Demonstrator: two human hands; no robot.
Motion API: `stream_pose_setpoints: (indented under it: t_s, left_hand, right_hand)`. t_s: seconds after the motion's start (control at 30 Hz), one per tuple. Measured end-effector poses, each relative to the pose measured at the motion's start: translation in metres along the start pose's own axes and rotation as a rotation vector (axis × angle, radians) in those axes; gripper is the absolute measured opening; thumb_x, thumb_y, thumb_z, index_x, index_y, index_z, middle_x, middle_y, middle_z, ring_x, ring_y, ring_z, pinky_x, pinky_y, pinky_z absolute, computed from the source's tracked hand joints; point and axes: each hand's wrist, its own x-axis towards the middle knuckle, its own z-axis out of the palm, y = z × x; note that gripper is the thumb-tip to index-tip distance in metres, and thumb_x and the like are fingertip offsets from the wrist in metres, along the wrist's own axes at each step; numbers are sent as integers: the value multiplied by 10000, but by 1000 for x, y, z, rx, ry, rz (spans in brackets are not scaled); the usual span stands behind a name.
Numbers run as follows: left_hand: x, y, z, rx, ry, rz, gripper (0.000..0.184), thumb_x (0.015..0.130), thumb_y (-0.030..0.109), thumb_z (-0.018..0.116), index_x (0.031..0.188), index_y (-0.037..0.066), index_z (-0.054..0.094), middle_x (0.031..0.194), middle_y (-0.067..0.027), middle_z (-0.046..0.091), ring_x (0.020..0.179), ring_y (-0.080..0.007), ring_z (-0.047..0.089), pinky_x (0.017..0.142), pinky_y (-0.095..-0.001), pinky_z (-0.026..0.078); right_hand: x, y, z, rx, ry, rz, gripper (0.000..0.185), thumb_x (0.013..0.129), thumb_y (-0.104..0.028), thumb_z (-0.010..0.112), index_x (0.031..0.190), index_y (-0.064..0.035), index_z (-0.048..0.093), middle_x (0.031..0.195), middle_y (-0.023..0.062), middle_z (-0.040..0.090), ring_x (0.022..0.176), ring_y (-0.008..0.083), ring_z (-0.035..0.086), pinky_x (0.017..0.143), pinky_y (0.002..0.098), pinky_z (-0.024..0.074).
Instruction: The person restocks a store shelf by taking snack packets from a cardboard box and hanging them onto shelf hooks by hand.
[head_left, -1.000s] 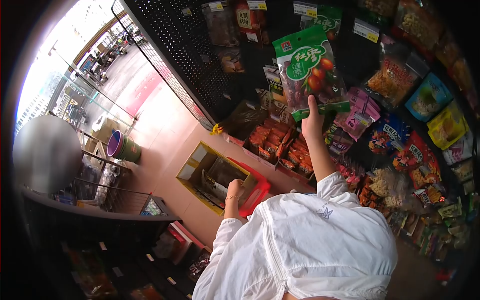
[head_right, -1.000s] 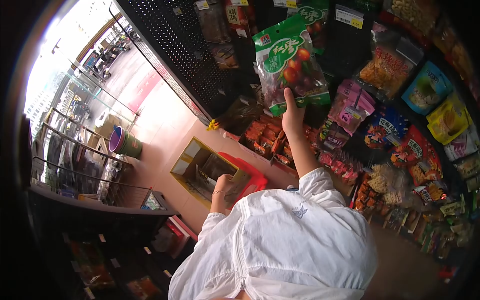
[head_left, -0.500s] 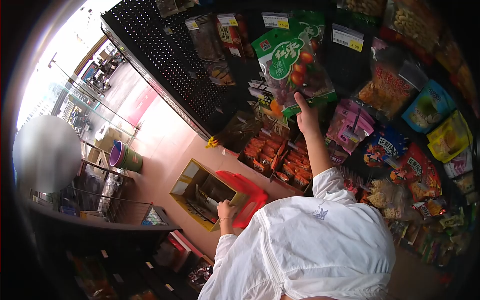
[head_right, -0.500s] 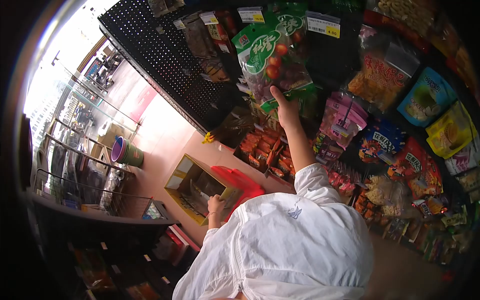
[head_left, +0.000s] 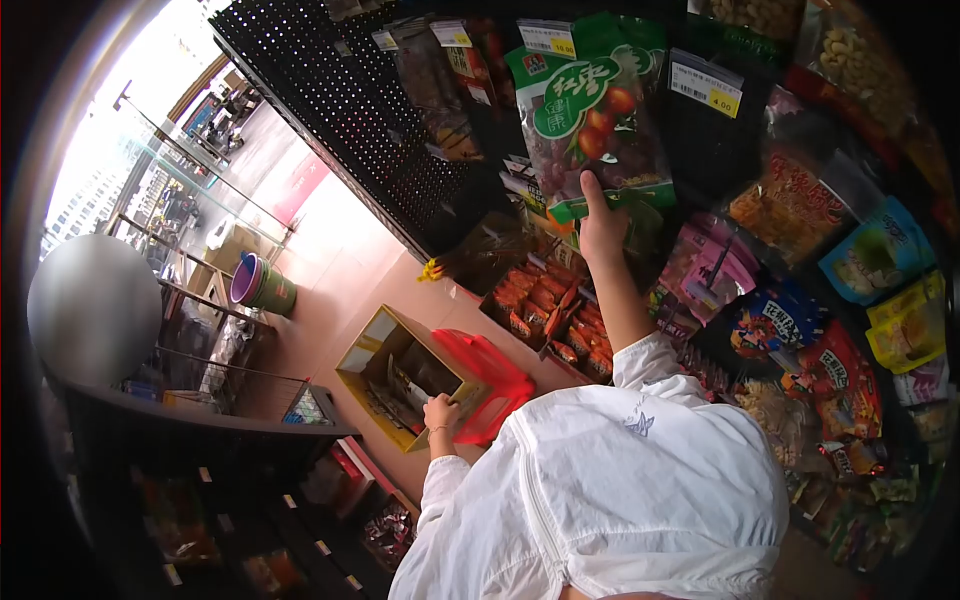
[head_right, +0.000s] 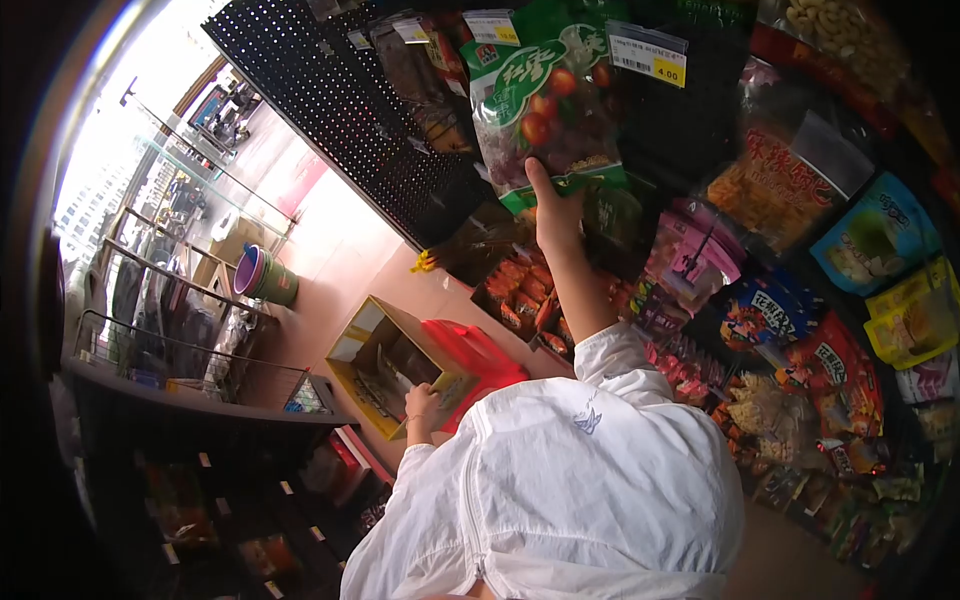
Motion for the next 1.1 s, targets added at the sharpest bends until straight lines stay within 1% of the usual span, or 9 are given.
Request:
stream_pose_setpoints:
  t_s: [0.23,0.33,0.53,0.6,0.8,0.93,1.0,1.03,1.1]
  left_hand:
    - [2,2,-1,19,-39,-7,248,682,278,551,894,160,605,972,-127,502,927,-305,462,780,-379,417]
    - [0,1,-3,25,-44,1,253,683,279,546,902,166,604,987,-127,495,931,-308,458,782,-381,415]
    - [9,-5,0,33,-76,40,253,691,284,536,905,162,596,992,-131,488,937,-316,448,787,-383,409]
    - [8,-8,-1,26,-91,54,253,694,286,533,904,159,594,990,-133,488,939,-317,446,788,-384,408]
    - [6,-5,-3,52,-97,73,251,703,288,528,905,153,588,984,-140,486,936,-322,444,785,-388,406]
    - [7,-7,-3,46,-87,99,252,698,280,532,910,154,584,983,-135,486,934,-323,445,784,-390,407]
    - [6,-7,-3,50,-85,105,251,696,278,533,909,156,583,982,-133,486,934,-324,445,784,-389,407]
    - [5,-7,-3,38,-74,103,249,694,277,534,906,156,585,980,-132,487,933,-324,445,785,-388,408]
    - [5,-6,-3,24,-62,99,247,692,275,534,903,157,586,979,-130,488,932,-325,446,786,-387,408]
  right_hand:
    - [-8,-3,7,-37,32,-2,557,706,-120,660,1153,10,354,1104,66,434,985,143,419,859,268,339]
    - [-8,-2,10,-40,15,-36,544,709,-116,656,1147,11,360,1098,66,440,974,142,428,861,265,337]
    - [-9,2,14,73,66,-43,492,708,-117,659,1106,14,401,1065,61,464,929,125,448,812,249,368]
    - [-9,-4,17,29,30,-43,467,698,-124,670,1074,15,430,1034,56,479,901,115,457,783,242,381]
    - [-10,-7,27,-23,86,-101,407,695,-142,675,1010,25,479,984,54,510,855,114,475,758,238,387]
    - [-6,0,28,4,39,-124,397,698,-150,673,1001,26,487,976,56,516,845,114,479,749,240,391]
    - [-8,-1,30,-73,54,-157,387,700,-157,672,992,24,495,964,57,520,833,111,481,738,244,396]
    - [-11,-3,30,-74,51,-153,387,700,-157,672,992,24,495,964,57,520,833,111,481,738,244,396]
    - [-18,-8,33,-132,50,-67,494,710,-182,664,1093,10,419,1077,56,467,952,131,446,845,261,346]
